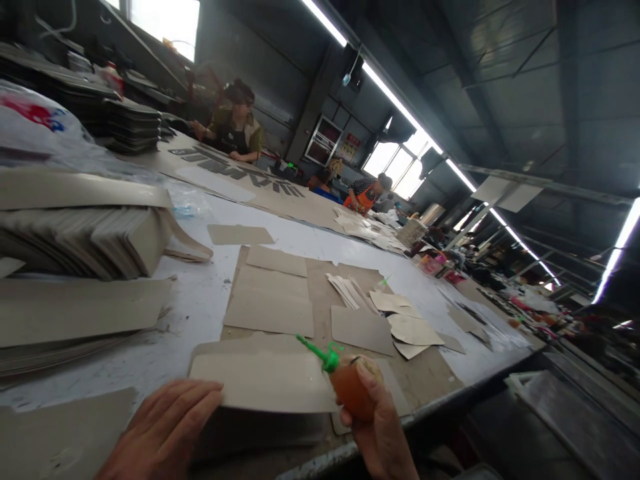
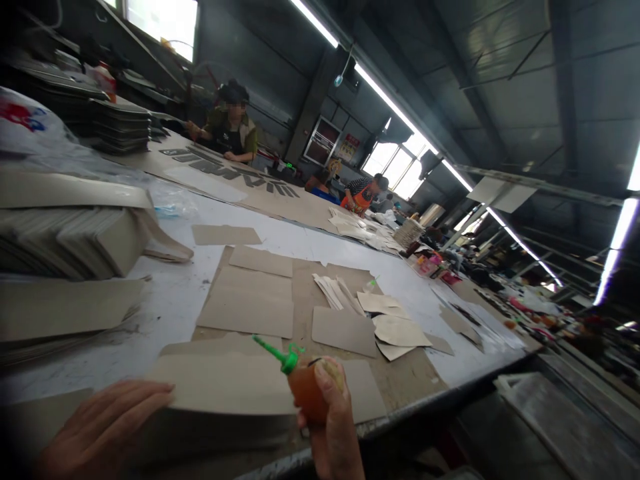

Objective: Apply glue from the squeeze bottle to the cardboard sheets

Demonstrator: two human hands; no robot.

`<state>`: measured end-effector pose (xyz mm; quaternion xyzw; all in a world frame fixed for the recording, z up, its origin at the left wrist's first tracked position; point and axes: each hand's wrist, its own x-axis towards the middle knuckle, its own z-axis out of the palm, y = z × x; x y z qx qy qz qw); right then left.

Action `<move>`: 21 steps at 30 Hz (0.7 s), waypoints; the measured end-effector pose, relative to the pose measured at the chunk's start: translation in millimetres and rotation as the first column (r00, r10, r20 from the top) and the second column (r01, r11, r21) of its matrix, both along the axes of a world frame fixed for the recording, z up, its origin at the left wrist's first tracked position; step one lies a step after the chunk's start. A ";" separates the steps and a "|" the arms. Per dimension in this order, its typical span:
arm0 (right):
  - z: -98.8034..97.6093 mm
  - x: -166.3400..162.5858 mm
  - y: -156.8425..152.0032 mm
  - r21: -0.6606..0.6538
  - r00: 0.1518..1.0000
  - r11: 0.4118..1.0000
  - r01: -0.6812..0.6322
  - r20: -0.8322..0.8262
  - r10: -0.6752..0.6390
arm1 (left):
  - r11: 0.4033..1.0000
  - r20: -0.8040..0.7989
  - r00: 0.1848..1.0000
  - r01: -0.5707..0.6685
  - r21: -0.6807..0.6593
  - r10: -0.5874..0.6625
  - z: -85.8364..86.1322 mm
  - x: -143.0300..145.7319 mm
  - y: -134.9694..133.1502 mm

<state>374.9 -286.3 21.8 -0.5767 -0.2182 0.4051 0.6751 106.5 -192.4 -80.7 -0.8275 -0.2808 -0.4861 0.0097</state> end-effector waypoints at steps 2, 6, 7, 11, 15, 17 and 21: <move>10.8 7.0 -4.4 0.019 0.997 0.999 0.045 -0.061 -0.044 | 1.000 0.087 0.996 0.026 0.009 -0.026 31.6 9.1 15.9; 28.6 25.5 -18.0 0.048 0.973 0.981 0.190 -0.146 -0.181 | 0.991 0.118 0.986 -0.123 0.056 0.116 83.6 22.5 46.8; 31.5 30.9 -22.5 0.054 0.969 0.978 0.202 -0.158 -0.192 | 0.987 0.105 0.984 -0.150 0.047 0.145 93.2 24.1 54.7; 33.3 53.5 -42.3 0.046 0.965 0.988 0.148 -0.227 -0.134 | 0.979 0.048 0.978 -0.203 -0.004 0.203 121.3 33.0 89.2; 19.2 71.9 -54.8 0.028 0.955 0.980 0.196 -0.233 -0.184 | 0.971 -0.041 0.971 -0.235 -0.038 0.234 140.4 69.1 130.1; 9.5 81.7 -57.2 0.019 0.952 0.971 0.237 -0.202 -0.229 | 0.968 -0.095 0.967 -0.243 -0.054 0.238 149.6 101.1 151.8; -7.5 108.8 -63.2 -0.055 0.954 0.962 0.267 -0.126 -0.272 | 0.966 -0.158 0.958 -0.250 -0.061 0.238 171.8 183.6 190.5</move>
